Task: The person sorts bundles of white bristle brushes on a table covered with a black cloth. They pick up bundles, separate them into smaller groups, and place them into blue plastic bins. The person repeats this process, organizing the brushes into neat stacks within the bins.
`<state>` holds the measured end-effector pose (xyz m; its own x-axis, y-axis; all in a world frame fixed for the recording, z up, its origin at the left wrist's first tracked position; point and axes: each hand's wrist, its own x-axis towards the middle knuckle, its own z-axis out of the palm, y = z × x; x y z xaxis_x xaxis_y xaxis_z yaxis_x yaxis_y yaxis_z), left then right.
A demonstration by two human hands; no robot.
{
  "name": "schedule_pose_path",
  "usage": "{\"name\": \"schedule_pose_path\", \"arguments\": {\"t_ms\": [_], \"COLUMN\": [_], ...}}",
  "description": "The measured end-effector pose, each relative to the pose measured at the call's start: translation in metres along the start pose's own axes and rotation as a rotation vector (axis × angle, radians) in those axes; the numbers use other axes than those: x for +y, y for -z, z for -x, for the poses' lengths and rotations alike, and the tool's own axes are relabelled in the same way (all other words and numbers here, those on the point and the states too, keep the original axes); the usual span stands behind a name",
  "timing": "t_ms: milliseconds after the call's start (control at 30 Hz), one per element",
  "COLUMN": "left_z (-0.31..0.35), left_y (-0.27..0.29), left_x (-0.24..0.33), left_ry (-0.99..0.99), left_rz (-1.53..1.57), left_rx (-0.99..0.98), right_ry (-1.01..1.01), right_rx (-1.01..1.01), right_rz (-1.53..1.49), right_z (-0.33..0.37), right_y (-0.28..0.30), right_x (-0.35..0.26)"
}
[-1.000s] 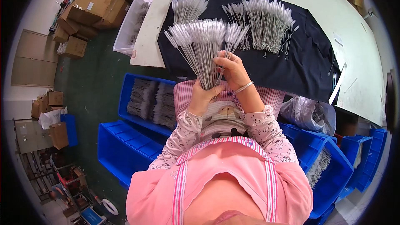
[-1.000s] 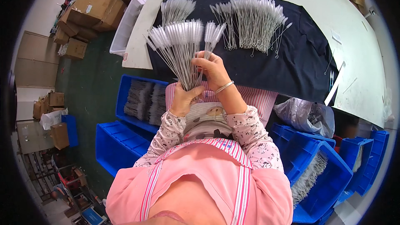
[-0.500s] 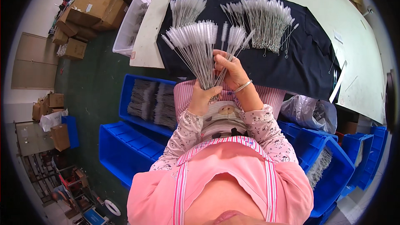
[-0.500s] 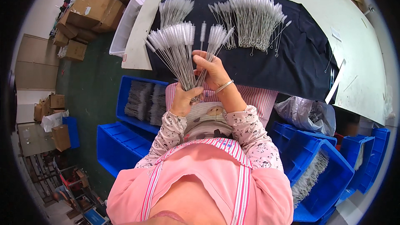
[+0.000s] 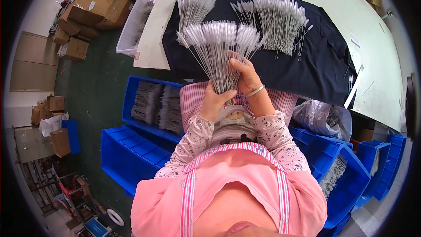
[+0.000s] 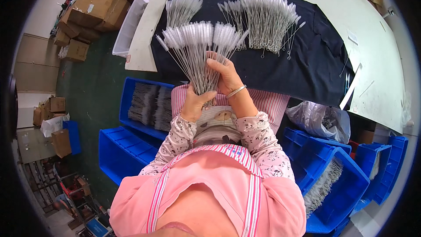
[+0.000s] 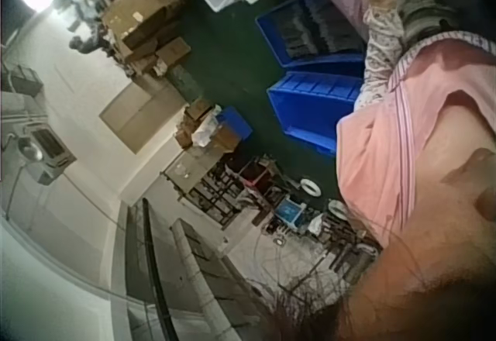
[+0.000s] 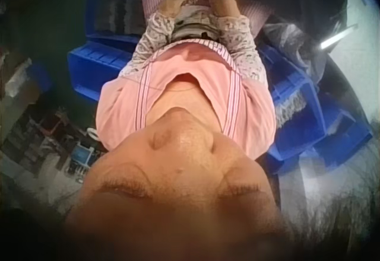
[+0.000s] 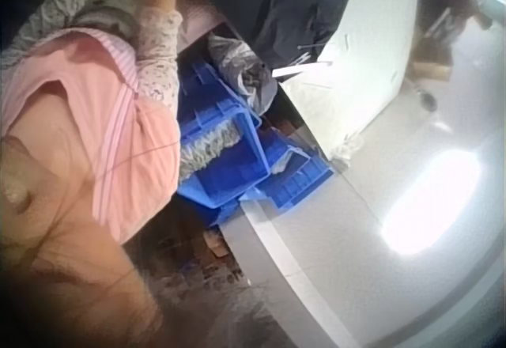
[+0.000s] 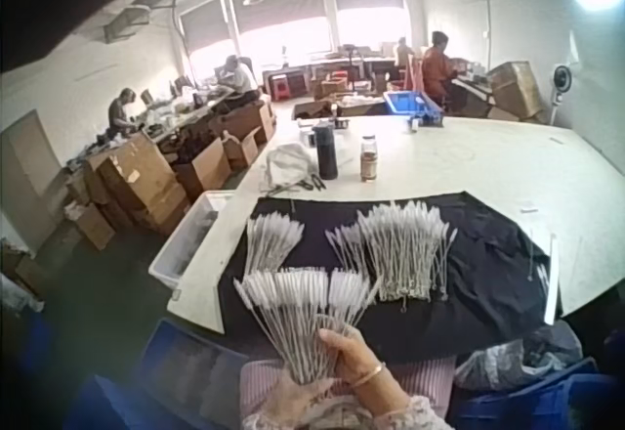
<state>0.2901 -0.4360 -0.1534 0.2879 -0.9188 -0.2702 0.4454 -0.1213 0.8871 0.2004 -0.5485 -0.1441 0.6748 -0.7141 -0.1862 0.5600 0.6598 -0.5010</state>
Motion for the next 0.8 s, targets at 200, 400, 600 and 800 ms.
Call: {"name": "schedule_pose_path", "arguments": {"t_ms": [200,400,600,800], "left_z": [-0.002,-0.001,-0.001,0.000], "left_y": [-0.006,-0.006,-0.005,-0.009], "left_x": [-0.011,-0.010,-0.011,-0.005], "left_ry": [-0.091,-0.028,-0.011,-0.028], "left_rz": [-0.010,-0.027,0.039,0.037], "left_rx": [0.014,0.011,-0.035,-0.002], "right_ry": [0.041,0.071,0.040,0.059], "right_rx": [0.109,0.111,0.005,0.041], "right_rz": [-0.035,-0.061,-0.033,-0.113], "right_z": [-0.004,-0.003,0.007,0.004], "right_y": [0.011,0.019,0.016,0.023], "right_x": [0.007,0.006,0.000,-0.003]}}
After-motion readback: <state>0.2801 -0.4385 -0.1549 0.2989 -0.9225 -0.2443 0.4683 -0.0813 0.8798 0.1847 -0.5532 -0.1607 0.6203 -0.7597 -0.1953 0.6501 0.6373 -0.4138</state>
